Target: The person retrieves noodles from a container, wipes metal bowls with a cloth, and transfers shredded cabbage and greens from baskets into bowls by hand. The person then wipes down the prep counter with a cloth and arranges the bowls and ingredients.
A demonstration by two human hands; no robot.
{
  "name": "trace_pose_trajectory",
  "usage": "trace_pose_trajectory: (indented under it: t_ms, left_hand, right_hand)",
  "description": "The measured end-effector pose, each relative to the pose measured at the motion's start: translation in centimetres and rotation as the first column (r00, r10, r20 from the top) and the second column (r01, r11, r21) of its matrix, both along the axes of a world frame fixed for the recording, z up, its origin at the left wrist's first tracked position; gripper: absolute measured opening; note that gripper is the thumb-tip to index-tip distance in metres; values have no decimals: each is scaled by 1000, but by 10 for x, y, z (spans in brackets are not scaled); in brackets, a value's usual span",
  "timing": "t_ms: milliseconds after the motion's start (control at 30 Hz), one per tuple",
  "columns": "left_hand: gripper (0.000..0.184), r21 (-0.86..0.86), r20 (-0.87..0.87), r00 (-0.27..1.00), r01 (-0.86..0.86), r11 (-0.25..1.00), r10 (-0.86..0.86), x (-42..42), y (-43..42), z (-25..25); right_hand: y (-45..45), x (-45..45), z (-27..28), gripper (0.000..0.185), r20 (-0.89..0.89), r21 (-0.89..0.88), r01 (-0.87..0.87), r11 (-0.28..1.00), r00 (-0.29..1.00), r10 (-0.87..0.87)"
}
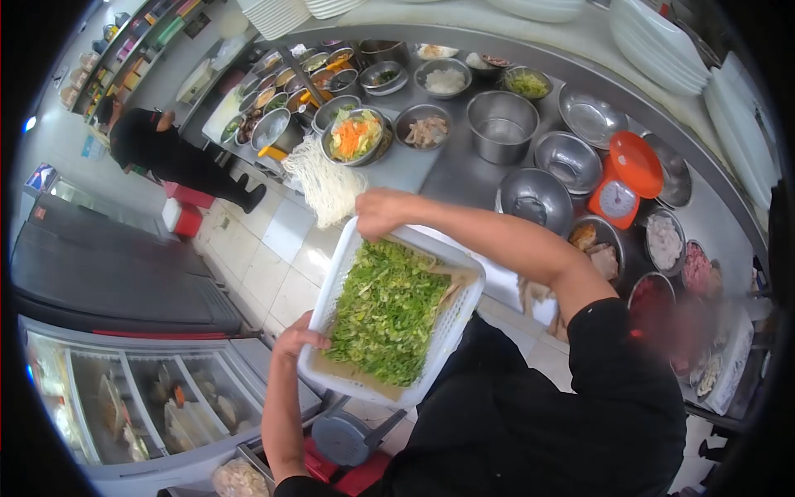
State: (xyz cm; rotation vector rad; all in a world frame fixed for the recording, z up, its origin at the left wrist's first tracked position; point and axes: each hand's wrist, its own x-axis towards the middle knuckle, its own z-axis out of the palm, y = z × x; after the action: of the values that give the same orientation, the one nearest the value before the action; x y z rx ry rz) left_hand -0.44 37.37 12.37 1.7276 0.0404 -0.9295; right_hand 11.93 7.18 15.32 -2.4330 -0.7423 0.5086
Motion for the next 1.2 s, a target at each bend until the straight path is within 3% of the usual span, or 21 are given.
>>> trace_pose_trajectory:
  t_ms: [33,67,100,133,200,233,267,333,433,500,567,633,700,767,800,900,933,1033,1100,1200]
  left_hand:
    - [80,31,-78,994,-79,996,81,12,-3,-4]
    - [76,-9,-14,994,-108,994,107,16,-8,-13]
    - [76,-6,-17,994,-112,994,112,16,-3,-24]
    - [76,-43,-11,973,-233,972,232,11,6,-36]
    - [76,-76,-23,920,-391,917,390,-27,14,-49]
    - [74,-189,6,852,-513,837,523,-43,15,-51]
    - [72,-300,5,761,-617,727,649,-50,16,-53]
    - [70,-295,19,680,-696,654,733,-55,20,-53]
    - [66,-335,60,539,-782,526,840,-52,3,-53]
    - [66,-453,29,421,-803,387,907,-48,-1,-55]
    - [66,-442,57,497,-765,468,866,-36,-1,-40]
    - [64,-560,16,459,-732,388,888,-28,-4,-36]
    - [65,-518,-44,440,-778,356,897,-10,-7,-39]
    - [67,-446,66,494,-762,469,867,14,1,-54]
    - [65,-389,65,471,-800,457,880,15,1,-46]
    - [62,-485,135,581,-667,565,802,22,16,-54]
    - [62,-511,-34,496,-755,411,868,22,11,-54]
    - [65,-436,-63,466,-808,396,882,36,11,-63]
    - [67,-475,-48,522,-762,440,852,40,7,-56]
    - [69,-607,-90,552,-691,394,829,48,6,-51]
  right_hand:
    - [-7,23,-19,35,-11,79,-58,995,998,59]
    - [-18,42,-29,43,-9,152,-116,982,993,119]
    - [-42,45,-20,53,-6,238,-68,969,997,71]
    - [-73,43,-7,63,-11,319,-23,947,1000,28]
    - [-129,48,-24,64,158,118,291,949,938,-307]
    - [-162,55,-24,61,244,-177,393,902,906,-346]
    - [-184,50,-26,60,386,-251,505,826,835,-392]
    - [-208,52,-33,66,200,-514,554,655,820,-536]
    - [-220,62,-70,50,211,-539,470,699,879,-428]
    - [-212,59,-63,32,212,-518,531,670,839,-501]
    - [-192,49,-68,28,212,-496,506,706,859,-466]
    - [-171,32,-72,26,176,-442,442,781,896,-407]
    - [-140,9,-73,24,122,-436,388,812,919,-374]
    - [-110,-6,-74,23,122,-442,393,806,917,-381]
    - [-101,-11,-74,22,134,-429,446,786,891,-433]
    - [-85,-30,-64,20,144,-436,518,736,847,-511]
    - [-79,-39,-61,20,133,-455,519,723,843,-521]
    - [-69,-61,-65,19,126,-413,569,711,809,-574]
    - [-64,-72,-66,20,129,-378,571,729,812,-569]
    - [-51,-86,-82,23,154,-312,548,777,836,-527]
